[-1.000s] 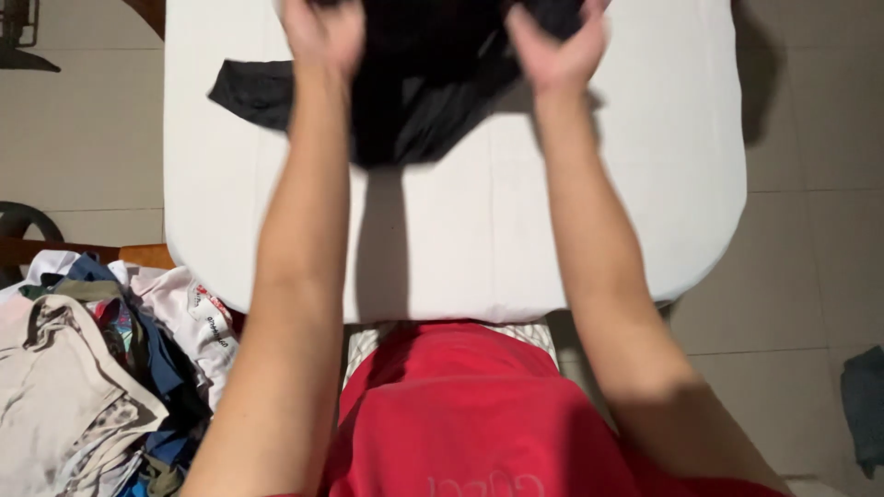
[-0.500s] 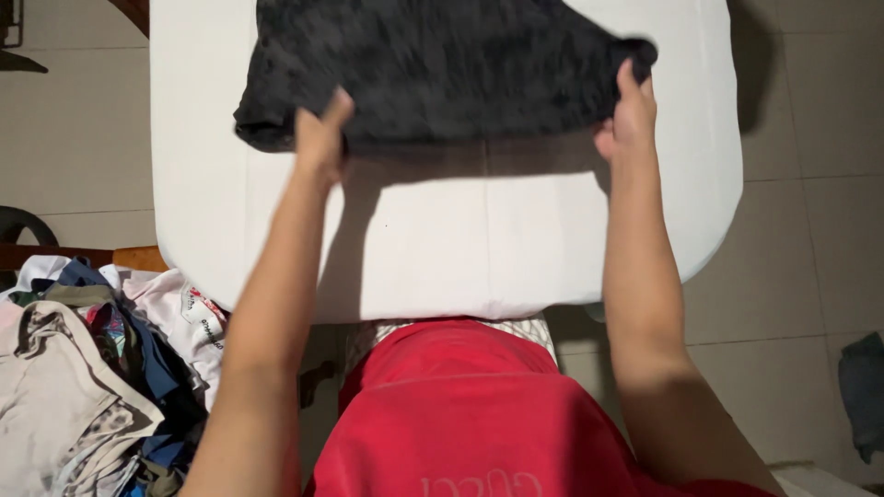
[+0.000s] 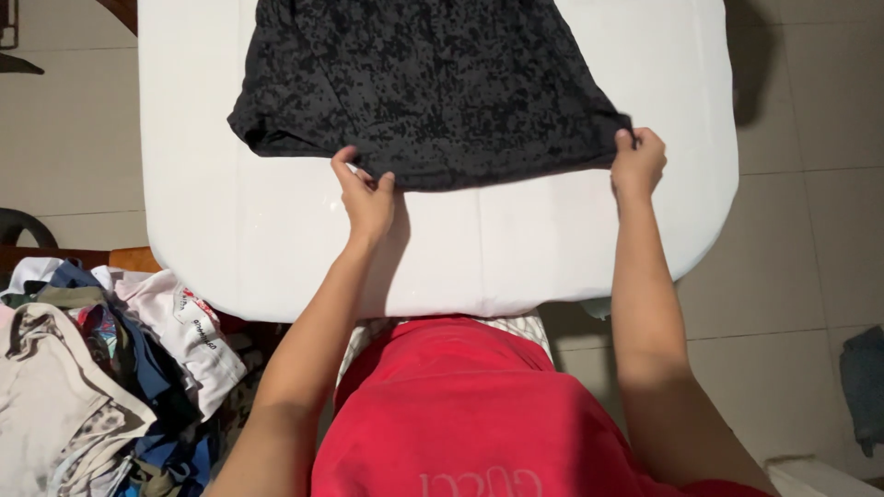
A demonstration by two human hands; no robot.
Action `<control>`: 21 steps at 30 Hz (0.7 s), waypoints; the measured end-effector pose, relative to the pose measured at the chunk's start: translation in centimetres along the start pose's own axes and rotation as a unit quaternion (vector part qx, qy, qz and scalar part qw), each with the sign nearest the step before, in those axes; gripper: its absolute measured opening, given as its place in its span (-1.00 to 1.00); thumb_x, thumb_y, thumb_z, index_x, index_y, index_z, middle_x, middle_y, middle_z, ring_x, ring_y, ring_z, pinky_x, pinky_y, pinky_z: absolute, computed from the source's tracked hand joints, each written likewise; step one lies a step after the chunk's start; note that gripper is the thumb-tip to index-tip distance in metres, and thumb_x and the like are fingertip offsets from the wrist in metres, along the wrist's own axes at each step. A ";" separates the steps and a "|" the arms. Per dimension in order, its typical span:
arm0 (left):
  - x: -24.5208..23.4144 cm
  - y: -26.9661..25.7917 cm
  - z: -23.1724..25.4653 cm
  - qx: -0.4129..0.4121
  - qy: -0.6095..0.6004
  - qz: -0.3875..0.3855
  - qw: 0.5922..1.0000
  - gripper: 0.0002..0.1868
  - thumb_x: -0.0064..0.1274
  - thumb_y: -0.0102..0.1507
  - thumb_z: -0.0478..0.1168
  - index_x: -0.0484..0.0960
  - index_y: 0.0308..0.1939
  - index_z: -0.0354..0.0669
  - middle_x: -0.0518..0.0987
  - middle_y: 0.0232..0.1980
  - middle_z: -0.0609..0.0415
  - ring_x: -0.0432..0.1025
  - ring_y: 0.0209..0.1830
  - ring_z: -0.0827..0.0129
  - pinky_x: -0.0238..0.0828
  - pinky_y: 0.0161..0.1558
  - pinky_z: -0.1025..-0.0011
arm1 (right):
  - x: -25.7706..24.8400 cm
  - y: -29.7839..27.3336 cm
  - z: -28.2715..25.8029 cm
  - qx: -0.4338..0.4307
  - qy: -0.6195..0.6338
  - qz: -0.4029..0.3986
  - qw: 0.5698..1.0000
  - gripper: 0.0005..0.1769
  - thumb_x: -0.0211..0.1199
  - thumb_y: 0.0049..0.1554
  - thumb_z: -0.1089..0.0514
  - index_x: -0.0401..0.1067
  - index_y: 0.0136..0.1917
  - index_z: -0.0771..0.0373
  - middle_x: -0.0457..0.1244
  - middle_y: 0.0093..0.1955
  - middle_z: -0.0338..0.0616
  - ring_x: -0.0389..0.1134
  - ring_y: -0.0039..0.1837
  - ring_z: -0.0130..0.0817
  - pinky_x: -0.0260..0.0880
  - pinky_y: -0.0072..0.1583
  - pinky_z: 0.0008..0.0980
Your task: The person takes a black patterned garment from a basket and spreads it out on a table, smoothing the fabric with their hands before folding the item into a neat rectangle.
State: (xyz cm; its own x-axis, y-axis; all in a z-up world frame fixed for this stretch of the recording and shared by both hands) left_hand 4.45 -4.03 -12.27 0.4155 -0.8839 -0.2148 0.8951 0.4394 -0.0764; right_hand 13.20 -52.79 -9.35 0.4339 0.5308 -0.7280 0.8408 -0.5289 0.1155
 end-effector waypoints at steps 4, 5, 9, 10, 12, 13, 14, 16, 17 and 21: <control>0.6 0.4 -0.4 -0.054 -0.152 -0.031 0.986 -0.88 0.07 0.32 -0.39 0.51 -0.07 -0.33 0.53 -0.11 0.12 0.43 -0.25 0.62 0.69 -0.28 0.52 | 1.1 0.9 3.2 0.196 0.282 -0.092 0.935 -0.65 0.23 0.36 0.02 0.40 -0.14 0.32 0.24 -0.32 -0.12 0.13 -0.40 -0.41 0.06 -0.38 -0.39; 0.7 0.3 -0.5 -0.067 -0.147 -0.039 0.986 -0.89 0.05 0.32 -0.38 0.54 -0.08 -0.31 0.55 -0.15 0.12 0.45 -0.29 0.60 0.66 -0.29 0.53 | 1.1 0.8 2.9 0.191 0.258 -0.108 0.941 -0.65 0.22 0.35 0.01 0.40 -0.15 0.31 0.24 -0.33 -0.12 0.13 -0.43 -0.45 0.06 -0.41 -0.44; 0.8 -0.4 0.0 -0.075 -0.024 -0.089 0.993 -0.86 0.15 0.27 -0.40 0.63 -0.08 -0.28 0.58 -0.28 0.08 0.42 -0.41 0.53 0.46 -0.34 0.54 | 0.5 -0.2 1.1 0.162 0.226 -0.188 0.942 -0.71 0.22 0.33 0.05 0.38 -0.14 0.28 0.26 -0.32 -0.16 0.19 -0.44 -0.54 0.17 -0.42 -0.54; 0.9 -0.6 0.2 -0.066 0.032 -0.106 0.992 -0.83 0.21 0.25 -0.41 0.65 -0.08 -0.29 0.58 -0.32 0.06 0.40 -0.43 0.51 0.40 -0.35 0.53 | 0.5 -0.3 0.6 0.152 0.235 -0.212 0.936 -0.74 0.24 0.31 0.07 0.37 -0.13 0.27 0.27 -0.30 -0.18 0.23 -0.41 -0.55 0.23 -0.40 -0.54; 0.9 -0.7 0.0 -0.079 -0.019 -0.102 0.991 -0.87 0.17 0.27 -0.42 0.65 -0.10 -0.31 0.59 -0.32 0.07 0.46 -0.42 0.51 0.44 -0.33 0.53 | 0.6 -0.3 0.7 0.158 0.213 -0.259 0.929 -0.76 0.22 0.31 0.06 0.45 -0.09 0.27 0.33 -0.26 -0.20 0.26 -0.39 -0.58 0.34 -0.34 -0.56; 1.0 -0.7 -0.1 -0.086 -0.045 -0.100 0.990 -0.88 0.15 0.27 -0.43 0.66 -0.11 -0.32 0.60 -0.32 0.07 0.48 -0.41 0.51 0.47 -0.32 0.54 | 0.9 -0.3 1.0 0.160 0.201 -0.282 0.924 -0.76 0.21 0.31 0.05 0.49 -0.07 0.27 0.35 -0.23 -0.21 0.28 -0.37 -0.59 0.40 -0.31 -0.57; 0.8 -0.8 -0.2 -0.089 -0.057 -0.088 0.990 -0.85 0.15 0.26 -0.44 0.62 -0.09 -0.34 0.56 -0.32 0.07 0.48 -0.42 0.49 0.48 -0.33 0.52 | 1.0 0.0 1.4 0.151 0.183 -0.284 0.929 -0.74 0.20 0.32 0.05 0.47 -0.06 0.30 0.34 -0.23 -0.19 0.28 -0.38 -0.56 0.40 -0.31 -0.54; 0.5 -0.9 -0.5 -0.095 -0.083 -0.066 0.990 -0.78 0.16 0.24 -0.46 0.54 -0.05 -0.37 0.48 -0.32 0.07 0.46 -0.44 0.45 0.50 -0.36 0.48 | 1.1 0.9 2.6 0.133 0.146 -0.287 0.937 -0.69 0.18 0.34 0.04 0.44 -0.03 0.37 0.31 -0.22 -0.15 0.26 -0.38 -0.50 0.39 -0.31 -0.48; 0.4 -0.9 -0.6 -0.098 -0.113 -0.051 0.987 -0.70 0.16 0.21 -0.47 0.45 -0.01 -0.32 0.50 -0.33 0.07 0.47 -0.44 0.46 0.50 -0.35 0.49 | 1.0 1.4 3.2 0.153 0.249 -0.261 0.920 -0.65 0.14 0.37 0.02 0.42 -0.01 0.40 0.31 -0.23 -0.10 0.28 -0.38 -0.46 0.39 -0.31 -0.48; 0.2 -1.8 -1.1 -0.117 -0.181 -0.017 0.976 -0.52 0.16 0.20 -0.47 0.24 0.07 -0.23 0.57 -0.33 0.07 0.51 -0.41 0.45 0.52 -0.28 0.52 | 0.9 1.6 4.8 0.211 0.459 -0.219 0.835 -0.59 0.04 0.42 0.00 0.37 0.07 0.46 0.35 -0.18 0.01 0.34 -0.37 -0.35 0.43 -0.28 -0.46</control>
State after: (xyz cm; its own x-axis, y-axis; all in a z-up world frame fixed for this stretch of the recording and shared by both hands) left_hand 2.73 -4.84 -13.28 0.4539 -0.8789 0.1468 0.8656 0.3957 -0.3068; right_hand 13.38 -56.36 -13.06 0.3423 0.9160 0.2091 0.8791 -0.2337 -0.4154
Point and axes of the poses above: each hand's wrist, its own y-axis towards the middle knuckle, its own x-axis out of the palm, z = x × y, the point moved 7 cm from there along y, towards the middle knuckle
